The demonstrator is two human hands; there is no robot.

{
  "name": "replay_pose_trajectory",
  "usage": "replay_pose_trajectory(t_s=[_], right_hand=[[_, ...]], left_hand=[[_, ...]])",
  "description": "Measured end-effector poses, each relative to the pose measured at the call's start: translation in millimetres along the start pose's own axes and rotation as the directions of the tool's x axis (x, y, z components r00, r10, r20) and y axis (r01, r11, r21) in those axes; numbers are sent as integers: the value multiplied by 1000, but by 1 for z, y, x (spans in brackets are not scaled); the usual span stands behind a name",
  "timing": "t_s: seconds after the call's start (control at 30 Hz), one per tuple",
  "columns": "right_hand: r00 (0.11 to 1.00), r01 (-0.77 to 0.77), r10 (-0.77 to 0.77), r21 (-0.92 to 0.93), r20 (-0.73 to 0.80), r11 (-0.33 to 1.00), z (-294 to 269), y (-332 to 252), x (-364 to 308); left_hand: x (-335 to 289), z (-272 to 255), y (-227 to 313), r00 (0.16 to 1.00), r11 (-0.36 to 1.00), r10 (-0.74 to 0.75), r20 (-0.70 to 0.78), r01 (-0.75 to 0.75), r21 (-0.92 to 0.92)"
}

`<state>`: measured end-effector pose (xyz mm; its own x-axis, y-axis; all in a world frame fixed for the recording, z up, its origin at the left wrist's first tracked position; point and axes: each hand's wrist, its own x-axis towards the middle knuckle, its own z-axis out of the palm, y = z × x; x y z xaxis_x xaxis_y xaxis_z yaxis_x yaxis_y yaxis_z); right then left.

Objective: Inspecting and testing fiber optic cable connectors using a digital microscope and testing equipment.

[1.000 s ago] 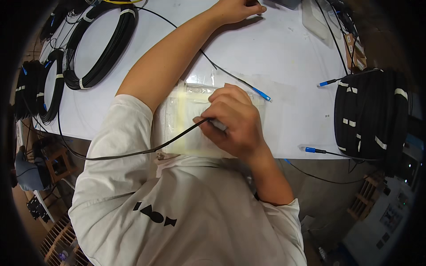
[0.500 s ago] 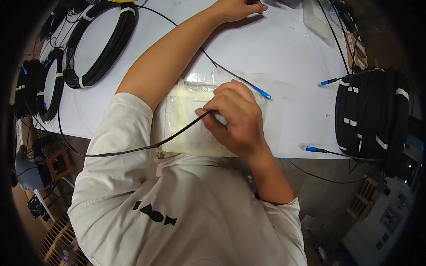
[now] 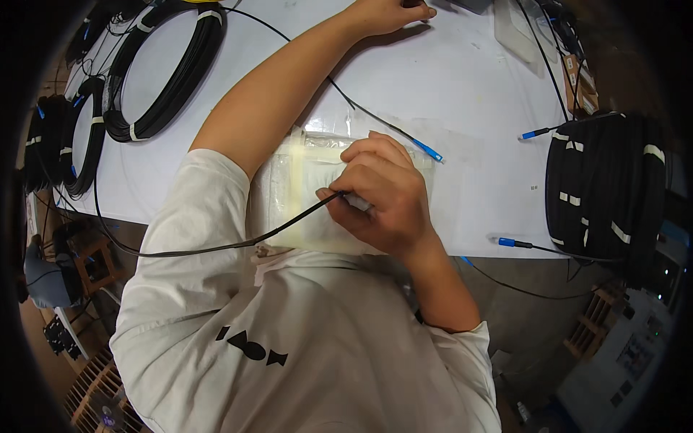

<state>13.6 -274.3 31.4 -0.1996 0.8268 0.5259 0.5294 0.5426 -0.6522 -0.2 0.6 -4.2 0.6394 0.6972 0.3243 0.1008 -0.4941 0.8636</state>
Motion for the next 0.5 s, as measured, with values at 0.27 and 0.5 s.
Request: replay_pose_trajectory(t_s=[0.27,0.5], right_hand=[[1000,-27,27,-28,-5,999,1,1,-1],[997,-52,52,3,-55,999,3,1,-1]], left_hand=[[0,-1,0,1000,1000,9,-4,-8,28],[-3,-1,7,1000,999,-20,-5,21,25]])
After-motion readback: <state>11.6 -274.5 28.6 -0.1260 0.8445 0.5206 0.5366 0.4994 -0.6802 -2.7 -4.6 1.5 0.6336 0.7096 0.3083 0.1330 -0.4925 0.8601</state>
